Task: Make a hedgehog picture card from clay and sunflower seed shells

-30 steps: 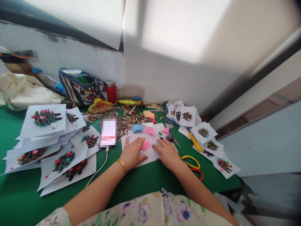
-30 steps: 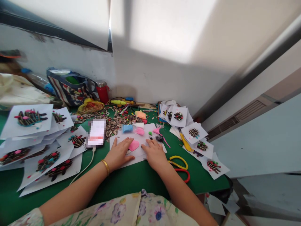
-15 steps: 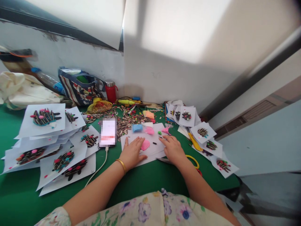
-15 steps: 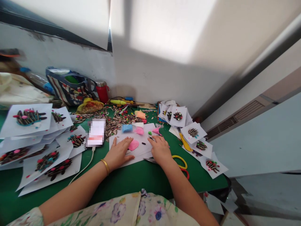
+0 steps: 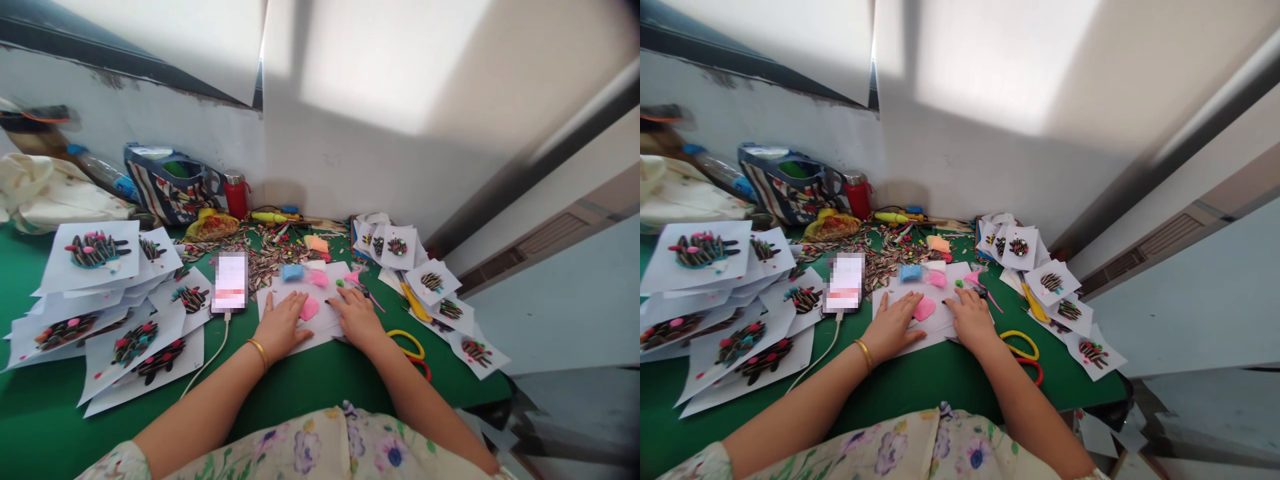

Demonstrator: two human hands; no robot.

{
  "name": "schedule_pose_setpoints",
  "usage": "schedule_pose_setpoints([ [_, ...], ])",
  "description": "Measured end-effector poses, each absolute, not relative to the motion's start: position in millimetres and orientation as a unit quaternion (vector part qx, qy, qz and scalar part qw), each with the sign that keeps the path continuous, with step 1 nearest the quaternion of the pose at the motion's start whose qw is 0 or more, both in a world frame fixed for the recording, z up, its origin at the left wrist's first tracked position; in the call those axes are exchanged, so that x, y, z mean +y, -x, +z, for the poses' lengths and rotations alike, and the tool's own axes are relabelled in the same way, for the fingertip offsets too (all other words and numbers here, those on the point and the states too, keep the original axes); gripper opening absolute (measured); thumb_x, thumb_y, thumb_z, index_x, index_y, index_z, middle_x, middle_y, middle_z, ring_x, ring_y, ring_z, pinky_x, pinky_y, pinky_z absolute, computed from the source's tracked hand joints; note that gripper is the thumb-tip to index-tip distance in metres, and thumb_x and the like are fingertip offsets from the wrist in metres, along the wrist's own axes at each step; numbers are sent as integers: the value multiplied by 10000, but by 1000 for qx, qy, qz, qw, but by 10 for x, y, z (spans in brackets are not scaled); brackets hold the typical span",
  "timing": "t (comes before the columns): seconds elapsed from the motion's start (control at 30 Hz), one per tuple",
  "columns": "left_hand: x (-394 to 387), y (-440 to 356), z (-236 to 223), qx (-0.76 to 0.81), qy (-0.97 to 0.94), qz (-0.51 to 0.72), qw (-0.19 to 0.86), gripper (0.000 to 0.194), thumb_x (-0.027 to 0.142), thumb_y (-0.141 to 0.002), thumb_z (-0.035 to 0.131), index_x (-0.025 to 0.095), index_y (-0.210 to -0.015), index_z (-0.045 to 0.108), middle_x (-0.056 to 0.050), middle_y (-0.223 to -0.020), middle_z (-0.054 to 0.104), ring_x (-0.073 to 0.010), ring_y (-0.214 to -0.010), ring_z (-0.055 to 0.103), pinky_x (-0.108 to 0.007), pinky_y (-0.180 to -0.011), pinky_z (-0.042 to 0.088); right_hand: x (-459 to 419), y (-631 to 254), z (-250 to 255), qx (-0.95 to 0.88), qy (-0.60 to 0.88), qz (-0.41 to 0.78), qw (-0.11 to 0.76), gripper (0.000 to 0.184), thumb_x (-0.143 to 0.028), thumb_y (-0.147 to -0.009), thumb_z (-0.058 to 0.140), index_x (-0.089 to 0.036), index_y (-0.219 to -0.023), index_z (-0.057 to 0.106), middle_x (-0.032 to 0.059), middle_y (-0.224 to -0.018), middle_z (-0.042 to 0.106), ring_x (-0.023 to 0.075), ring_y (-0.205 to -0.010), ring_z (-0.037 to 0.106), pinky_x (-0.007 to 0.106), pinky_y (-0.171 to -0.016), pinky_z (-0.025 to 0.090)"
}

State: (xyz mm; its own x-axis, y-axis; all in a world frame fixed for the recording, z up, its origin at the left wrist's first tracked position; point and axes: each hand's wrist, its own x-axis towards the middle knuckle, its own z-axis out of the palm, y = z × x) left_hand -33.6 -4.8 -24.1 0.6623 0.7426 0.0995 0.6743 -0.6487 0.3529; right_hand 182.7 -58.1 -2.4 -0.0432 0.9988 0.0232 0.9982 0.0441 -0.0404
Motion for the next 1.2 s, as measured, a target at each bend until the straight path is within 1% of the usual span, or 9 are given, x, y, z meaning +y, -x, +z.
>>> schedule_pose_setpoints([
  [0.17, -62, 332, -260, 395, -900, 125, 133, 750, 449, -839, 616, 213, -1475, 295, -150, -1471, 438, -296, -1400, 336, -626, -1141, -17, -654, -1923, 6, -734, 672, -13, 97, 472, -100, -797, 510, -303, -1200, 648, 31, -1398, 494, 242, -1265, 382, 379, -1029, 321],
  [0.3, -70, 326, -268, 397, -900, 128, 126, 736, 455, -843, 608, 219, -1470, 304, -143, -1478, 431, -292, -1397, 342, -621, -1145, -21, -666, -2192, 51, -659, 739, -75, 118, 355, -183, -891, 457, -222, -1194, 639, 89, -1259, 582, 242, -1151, 470, 351, -963, 374],
  [0.43, -78, 324, -267, 401, -898, 131, 123, 734, 462, -839, 609, 208, -1463, 316, -142, -1472, 439, -288, -1393, 349, -619, -1146, -31, -603, -2494, 32, -577, 813, -84, 3, 272, -295, -922, 481, -197, -1115, 646, 117, -1081, 627, 253, -1006, 561, 335, -819, 424],
  [0.53, -83, 324, -265, 402, -896, 138, 127, 734, 471, -836, 610, 204, -1457, 325, -144, -1468, 444, -282, -1389, 355, -612, -1146, -52, -538, -2590, -2, -558, 824, -53, -78, 249, -281, -936, 451, -178, -1057, 643, 125, -1032, 630, 243, -946, 604, 316, -754, 432],
  [0.7, -87, 324, -248, 406, -893, 145, 128, 758, 498, -822, 621, 210, -1458, 324, -139, -1456, 461, -286, -1374, 373, -603, -1144, -80, -453, -2610, 24, -549, 829, -38, -103, 237, -184, -911, 440, -131, -1036, 634, 154, -1018, 647, 250, -941, 638, 322, -760, 436],
  [0.83, -90, 325, -244, 414, -890, 144, 128, 775, 517, -812, 624, 225, -1460, 317, -134, -1450, 468, -291, -1368, 377, -602, -1145, -77, -453, -2652, 104, -523, 845, -26, -108, 224, -180, -868, 483, -111, -1013, 639, 166, -1007, 662, 263, -916, 653, 323, -729, 436],
  [0.93, -91, 323, -253, 416, -890, 143, 124, 785, 527, -805, 627, 231, -1461, 315, -133, -1449, 467, -296, -1367, 376, -596, -1149, -65, -542, -2596, 181, -498, 865, -29, -54, 254, -244, -893, 450, -128, -1017, 639, 149, -984, 672, 251, -891, 645, 305, -691, 416],
  [1.07, -92, 316, -256, 413, -892, 142, 118, 808, 540, -793, 636, 220, -1462, 315, -138, -1444, 470, -304, -1363, 379, -602, -1148, -53, -718, -2255, 220, -554, 828, 30, 81, 289, -265, -910, 420, -199, -1124, 604, 47, -882, 696, 184, -760, 629, 264, -635, 370],
  [1.2, -99, 313, -247, 413, -891, 145, 119, 797, 530, -796, 638, 212, -1456, 324, -144, -1440, 474, -300, -1359, 384, -607, -1146, -54, -781, -1838, 141, -626, 766, 73, 124, 394, -205, -868, 455, -249, -1239, 578, 20, -983, 713, 172, -850, 639, 242, -700, 389],
])
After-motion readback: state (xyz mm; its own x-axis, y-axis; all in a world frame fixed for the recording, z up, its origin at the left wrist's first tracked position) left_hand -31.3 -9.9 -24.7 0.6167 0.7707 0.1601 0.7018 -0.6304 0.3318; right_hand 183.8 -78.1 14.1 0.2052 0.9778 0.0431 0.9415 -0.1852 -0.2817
